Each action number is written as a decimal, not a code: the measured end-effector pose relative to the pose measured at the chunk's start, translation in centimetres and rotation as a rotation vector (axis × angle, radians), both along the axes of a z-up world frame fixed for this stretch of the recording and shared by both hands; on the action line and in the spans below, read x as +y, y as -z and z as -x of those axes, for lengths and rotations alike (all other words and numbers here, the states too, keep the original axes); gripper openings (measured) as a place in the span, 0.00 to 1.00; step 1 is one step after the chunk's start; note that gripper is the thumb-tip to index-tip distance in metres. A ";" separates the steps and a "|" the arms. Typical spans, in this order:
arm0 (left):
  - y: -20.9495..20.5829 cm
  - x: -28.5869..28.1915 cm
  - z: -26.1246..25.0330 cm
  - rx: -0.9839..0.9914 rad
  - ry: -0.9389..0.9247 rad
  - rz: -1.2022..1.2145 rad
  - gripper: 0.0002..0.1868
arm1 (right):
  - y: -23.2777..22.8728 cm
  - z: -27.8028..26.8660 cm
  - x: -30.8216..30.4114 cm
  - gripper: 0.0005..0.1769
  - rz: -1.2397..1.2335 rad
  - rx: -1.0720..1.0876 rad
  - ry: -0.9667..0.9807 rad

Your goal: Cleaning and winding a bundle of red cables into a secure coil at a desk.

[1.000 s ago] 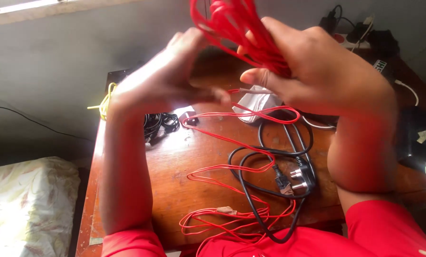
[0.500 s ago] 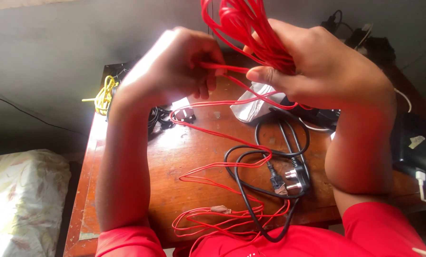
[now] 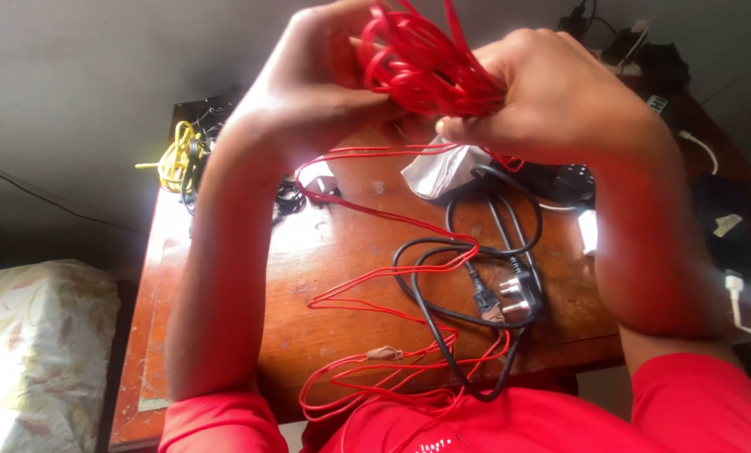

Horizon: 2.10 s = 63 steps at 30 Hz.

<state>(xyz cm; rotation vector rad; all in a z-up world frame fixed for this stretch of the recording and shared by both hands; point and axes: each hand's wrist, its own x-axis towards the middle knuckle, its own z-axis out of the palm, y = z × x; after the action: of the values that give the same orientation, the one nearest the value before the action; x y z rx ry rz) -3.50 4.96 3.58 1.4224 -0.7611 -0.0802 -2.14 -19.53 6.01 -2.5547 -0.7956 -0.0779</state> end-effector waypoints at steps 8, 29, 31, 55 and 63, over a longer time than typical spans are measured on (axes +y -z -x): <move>1.0 -3.3 0.0 -0.064 -0.045 -0.082 0.20 | 0.9 0.0 -2.8 0.19 -0.091 -0.050 -0.059; -0.9 3.2 -0.3 0.009 0.315 -0.204 0.46 | 1.6 -0.1 -3.9 0.08 -0.515 -0.386 -0.069; -1.5 3.2 0.1 -0.037 0.421 -0.270 0.46 | 1.3 0.2 -3.5 0.08 -0.569 -0.322 -0.040; 1.4 0.2 -1.9 -0.140 0.011 -0.108 0.16 | 1.9 -0.1 -0.5 0.07 -0.568 0.163 -0.227; 1.3 0.3 -1.9 -0.004 0.029 0.029 0.20 | 2.9 -0.6 -0.2 0.04 -0.660 0.119 -0.327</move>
<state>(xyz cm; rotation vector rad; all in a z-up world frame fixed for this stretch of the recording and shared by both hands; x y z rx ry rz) -1.59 5.30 2.32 1.3849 -0.7828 -0.0885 -1.50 -19.77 3.09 -1.7771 -0.9415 -0.0688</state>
